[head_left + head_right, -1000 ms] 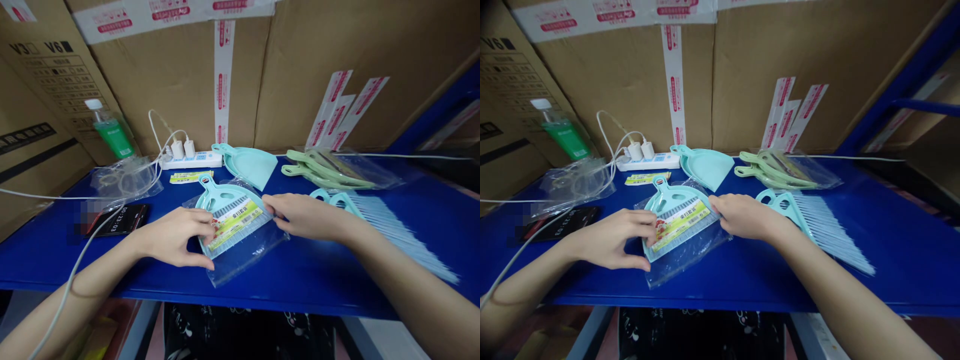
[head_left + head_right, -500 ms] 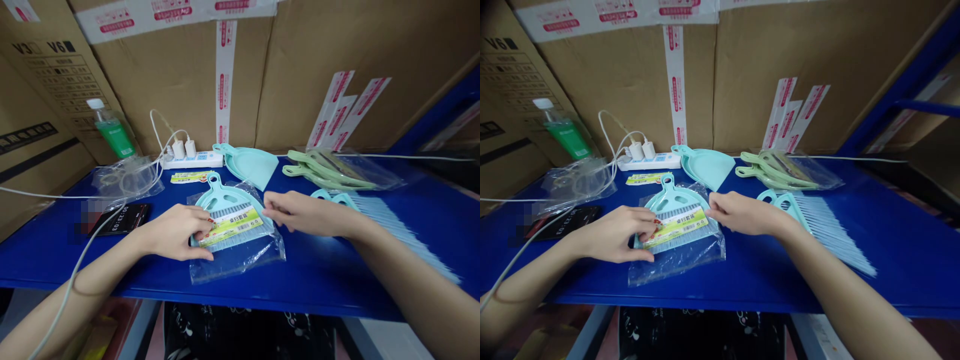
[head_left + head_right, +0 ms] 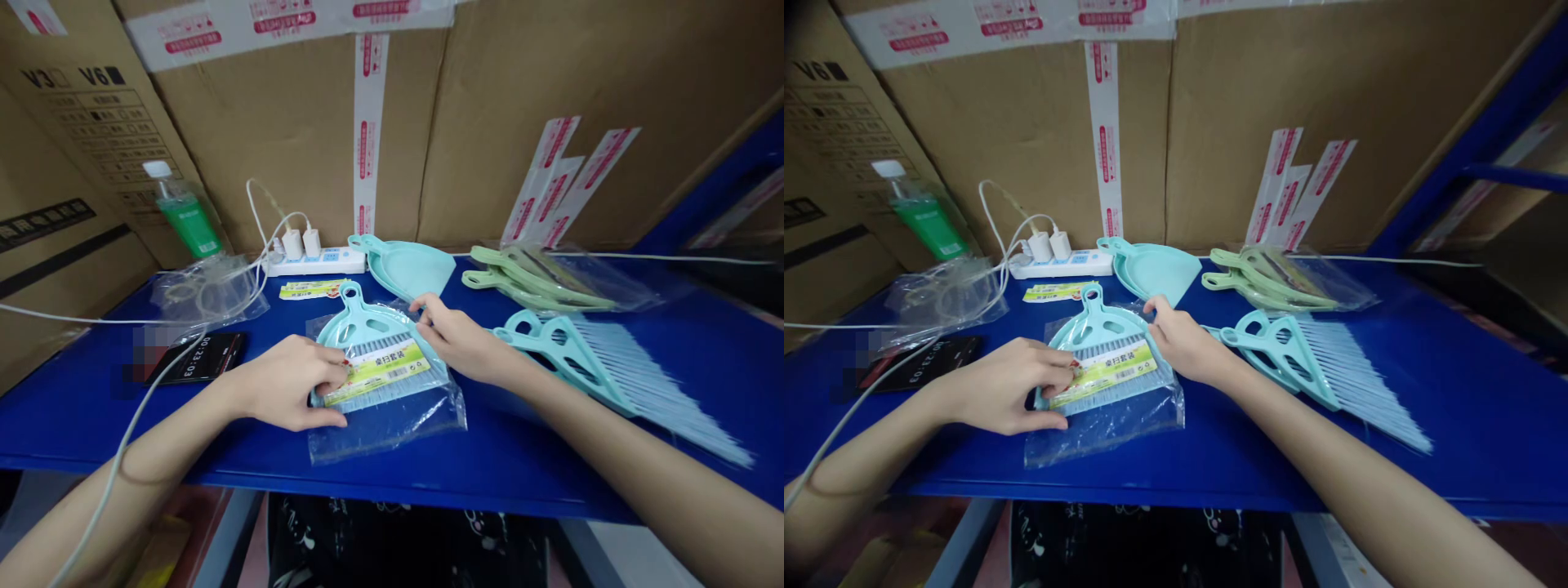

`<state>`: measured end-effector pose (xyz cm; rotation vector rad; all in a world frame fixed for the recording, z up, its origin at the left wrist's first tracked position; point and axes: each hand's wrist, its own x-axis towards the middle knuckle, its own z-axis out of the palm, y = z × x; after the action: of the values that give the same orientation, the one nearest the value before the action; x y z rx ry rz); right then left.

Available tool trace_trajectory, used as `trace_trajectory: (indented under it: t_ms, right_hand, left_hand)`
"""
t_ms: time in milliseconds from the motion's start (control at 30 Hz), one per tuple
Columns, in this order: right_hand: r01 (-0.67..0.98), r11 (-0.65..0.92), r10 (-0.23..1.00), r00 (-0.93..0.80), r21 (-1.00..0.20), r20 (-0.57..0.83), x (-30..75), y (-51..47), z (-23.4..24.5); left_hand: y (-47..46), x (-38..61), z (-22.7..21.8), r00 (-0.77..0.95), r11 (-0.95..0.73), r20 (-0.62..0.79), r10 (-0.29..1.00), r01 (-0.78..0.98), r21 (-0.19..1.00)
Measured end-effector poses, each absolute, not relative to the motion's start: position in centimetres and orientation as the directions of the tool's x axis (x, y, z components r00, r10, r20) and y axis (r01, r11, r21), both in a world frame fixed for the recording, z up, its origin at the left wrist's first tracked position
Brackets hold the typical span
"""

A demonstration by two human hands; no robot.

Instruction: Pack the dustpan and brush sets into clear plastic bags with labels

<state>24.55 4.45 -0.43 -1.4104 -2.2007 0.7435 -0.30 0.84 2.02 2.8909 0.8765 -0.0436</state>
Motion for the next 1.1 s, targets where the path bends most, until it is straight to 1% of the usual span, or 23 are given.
trace_trajectory:
  t_ms: [67, 133, 233, 433, 633, 733, 933, 1100]
  right_hand:
    - [0.622, 0.305, 0.905, -0.426, -0.721, 0.015, 24.8, 4.7, -0.6]
    - [0.561, 0.232, 0.884, -0.462, -0.795, -0.068, 25.1, 4.8, -0.3]
    - [0.549, 0.168, 0.862, -0.485, -0.819, -0.148, 25.4, 4.4, 0.6]
    - [0.681, 0.198, 0.867, -0.457, -0.705, -0.198, 25.5, 3.9, 1.8]
    - [0.741, 0.216, 0.884, -0.425, -0.635, -0.196, 26.1, 4.2, 1.6]
    - [0.757, 0.218, 0.885, -0.42, -0.615, -0.203, 26.3, 4.2, 1.6]
    - [0.759, 0.291, 0.871, -0.462, -0.582, -0.167, 26.5, 4.3, 1.5]
    - [0.795, 0.28, 0.882, -0.434, -0.538, -0.182, 26.5, 4.1, 1.5]
  left_hand:
    - [0.8, -0.4, 2.1, 0.831, -0.826, -0.075, 0.551, 0.556, 0.097]
    - [0.9, -0.4, 2.1, 0.834, -0.829, -0.085, 0.545, 0.551, 0.092]
    - [0.9, -0.5, 2.0, 0.843, -0.837, -0.089, 0.531, 0.538, 0.096]
    - [1.0, -0.3, 1.9, 0.862, -0.853, -0.048, 0.505, 0.507, 0.125]
    - [1.0, -0.2, 1.5, 0.865, -0.858, 0.035, 0.501, 0.491, 0.148]
    - [1.0, -0.1, 1.3, 0.858, -0.856, 0.052, 0.51, 0.501, 0.132]
    - [1.0, 0.0, 1.4, 0.86, -0.863, 0.082, 0.503, 0.494, 0.11]
    - [0.9, 0.0, 1.3, 0.858, -0.861, 0.08, 0.507, 0.498, 0.104]
